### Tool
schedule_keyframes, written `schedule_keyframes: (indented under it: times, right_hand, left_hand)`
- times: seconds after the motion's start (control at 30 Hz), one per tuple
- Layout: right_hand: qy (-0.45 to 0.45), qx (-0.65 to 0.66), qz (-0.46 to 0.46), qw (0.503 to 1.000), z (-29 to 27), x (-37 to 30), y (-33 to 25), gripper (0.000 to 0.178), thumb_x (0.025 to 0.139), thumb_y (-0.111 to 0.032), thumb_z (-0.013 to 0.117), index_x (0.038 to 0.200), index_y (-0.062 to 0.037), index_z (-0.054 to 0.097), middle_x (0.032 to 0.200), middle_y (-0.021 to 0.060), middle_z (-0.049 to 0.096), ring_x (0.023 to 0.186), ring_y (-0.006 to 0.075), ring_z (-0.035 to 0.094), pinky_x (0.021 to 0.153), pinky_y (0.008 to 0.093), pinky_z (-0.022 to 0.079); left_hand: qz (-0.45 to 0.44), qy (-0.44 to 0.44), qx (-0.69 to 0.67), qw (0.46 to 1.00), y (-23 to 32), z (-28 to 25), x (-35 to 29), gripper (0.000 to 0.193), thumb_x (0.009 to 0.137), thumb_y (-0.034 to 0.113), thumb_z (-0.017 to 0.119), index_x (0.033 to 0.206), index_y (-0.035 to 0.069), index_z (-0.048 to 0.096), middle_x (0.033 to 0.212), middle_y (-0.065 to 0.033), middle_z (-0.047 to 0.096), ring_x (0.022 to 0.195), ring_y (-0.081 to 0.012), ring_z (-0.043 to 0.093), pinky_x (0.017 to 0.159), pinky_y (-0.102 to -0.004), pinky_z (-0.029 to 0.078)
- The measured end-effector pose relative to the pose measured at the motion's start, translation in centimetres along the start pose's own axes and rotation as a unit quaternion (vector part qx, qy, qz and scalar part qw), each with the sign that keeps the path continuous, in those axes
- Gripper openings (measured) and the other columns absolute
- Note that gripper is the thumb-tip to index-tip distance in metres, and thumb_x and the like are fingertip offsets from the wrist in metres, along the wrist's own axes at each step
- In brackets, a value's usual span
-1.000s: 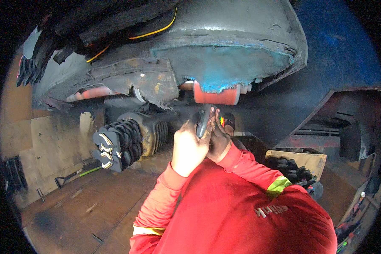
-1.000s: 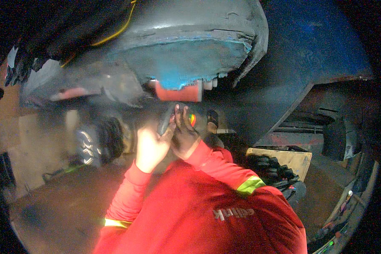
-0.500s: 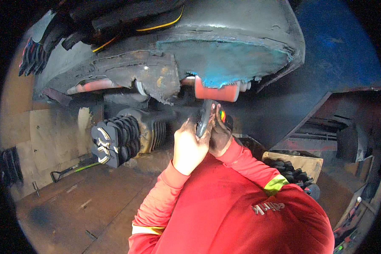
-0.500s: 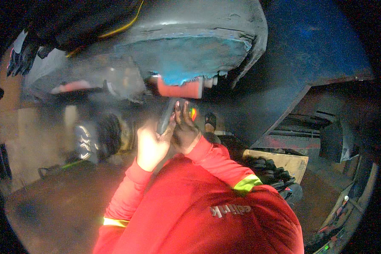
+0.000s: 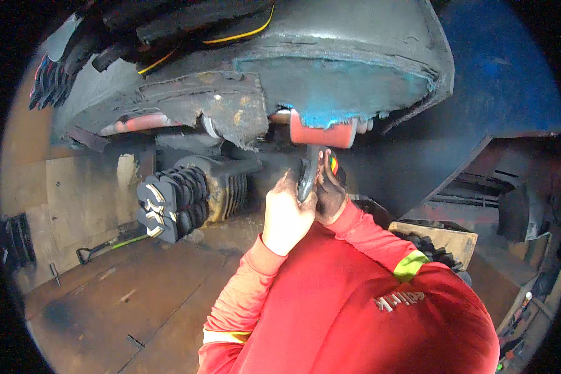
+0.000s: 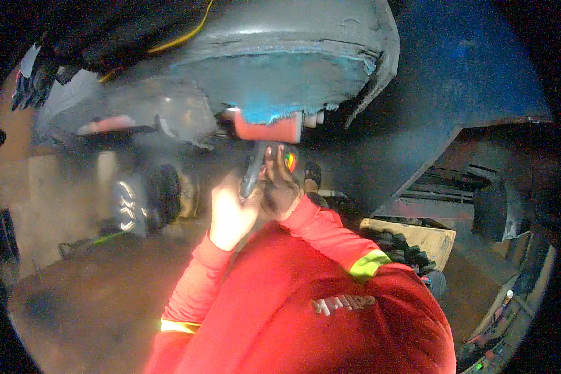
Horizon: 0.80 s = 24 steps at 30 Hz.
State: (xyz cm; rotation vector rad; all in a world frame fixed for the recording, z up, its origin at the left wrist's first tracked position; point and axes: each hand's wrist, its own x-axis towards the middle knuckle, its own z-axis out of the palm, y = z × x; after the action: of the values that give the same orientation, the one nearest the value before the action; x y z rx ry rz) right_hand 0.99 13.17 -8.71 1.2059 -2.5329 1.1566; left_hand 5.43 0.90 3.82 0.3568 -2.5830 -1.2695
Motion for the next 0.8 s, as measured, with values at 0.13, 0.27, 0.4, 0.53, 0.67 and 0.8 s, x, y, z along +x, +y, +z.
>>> schedule_keyframes:
  times: [0.13,0.27,0.4,0.53,0.67,0.8]
  right_hand:
    - [0.074,0.026,-0.091,0.993,0.3,0.1,1.2,0.057,0.078,-0.016,0.071,0.133,-0.0138,0.056,0.161,0.0257,0.021,0.142,0.0596,0.024,0.107,0.0709,0.033]
    - [0.058,0.070,-0.107,0.990,0.4,-0.5,1.6,0.088,0.076,-0.022,0.078,0.151,-0.0120,0.032,0.163,0.0242,0.015,0.146,0.0529,0.021,0.115,0.0593,0.030]
    - [0.107,0.463,0.172,0.863,1.3,-0.8,2.0,0.107,0.084,-0.021,0.079,0.160,-0.0148,0.004,0.162,0.0098,0.025,0.151,0.0260,0.022,0.121,0.0447,0.023]
    - [0.024,0.790,0.424,0.441,2.3,-0.4,3.9,0.065,0.096,-0.030,0.065,0.150,-0.0216,0.030,0.144,0.0080,0.047,0.131,0.0283,0.047,0.110,0.0504,0.039]
    - [-0.021,0.849,0.359,0.388,3.4,-0.2,5.0,0.042,0.097,-0.033,0.065,0.135,-0.0223,0.051,0.129,0.0094,0.060,0.114,0.0308,0.062,0.099,0.0562,0.048]
    - [-0.150,0.851,0.358,0.353,3.2,1.3,7.1,0.039,0.095,-0.035,0.067,0.129,-0.0208,0.056,0.118,0.0095,0.066,0.103,0.0291,0.066,0.092,0.0574,0.051]
  left_hand:
    - [-0.042,-0.025,-0.053,0.997,0.1,-0.2,-1.9,0.051,0.079,0.000,0.061,0.129,-0.008,0.054,0.114,-0.0298,0.063,0.104,-0.0450,0.065,0.088,-0.0431,0.053]
    - [-0.043,0.029,-0.046,0.998,-1.0,0.0,-3.3,0.059,0.078,0.000,0.059,0.136,-0.007,0.050,0.132,-0.0276,0.058,0.124,-0.0406,0.058,0.104,-0.0414,0.046]
    - [0.006,0.028,-0.020,0.999,-2.7,-1.3,-3.9,0.060,0.077,0.000,0.059,0.136,-0.007,0.050,0.137,-0.0263,0.055,0.132,-0.0421,0.051,0.111,-0.0439,0.040]
    - [0.054,0.002,0.056,0.997,-2.4,-2.2,-4.4,0.062,0.075,-0.003,0.057,0.136,-0.009,0.049,0.140,-0.0290,0.051,0.137,-0.0435,0.045,0.115,-0.0476,0.035]
    - [0.027,0.012,0.030,0.999,-0.9,-2.6,-4.2,0.062,0.078,-0.002,0.060,0.138,-0.010,0.047,0.142,-0.0293,0.050,0.136,-0.0406,0.047,0.113,-0.0442,0.038]
    - [0.041,-0.003,0.035,0.999,0.3,-2.1,-2.9,0.060,0.086,0.008,0.066,0.140,-0.008,0.046,0.139,-0.0252,0.055,0.127,-0.0334,0.057,0.106,-0.0387,0.044]
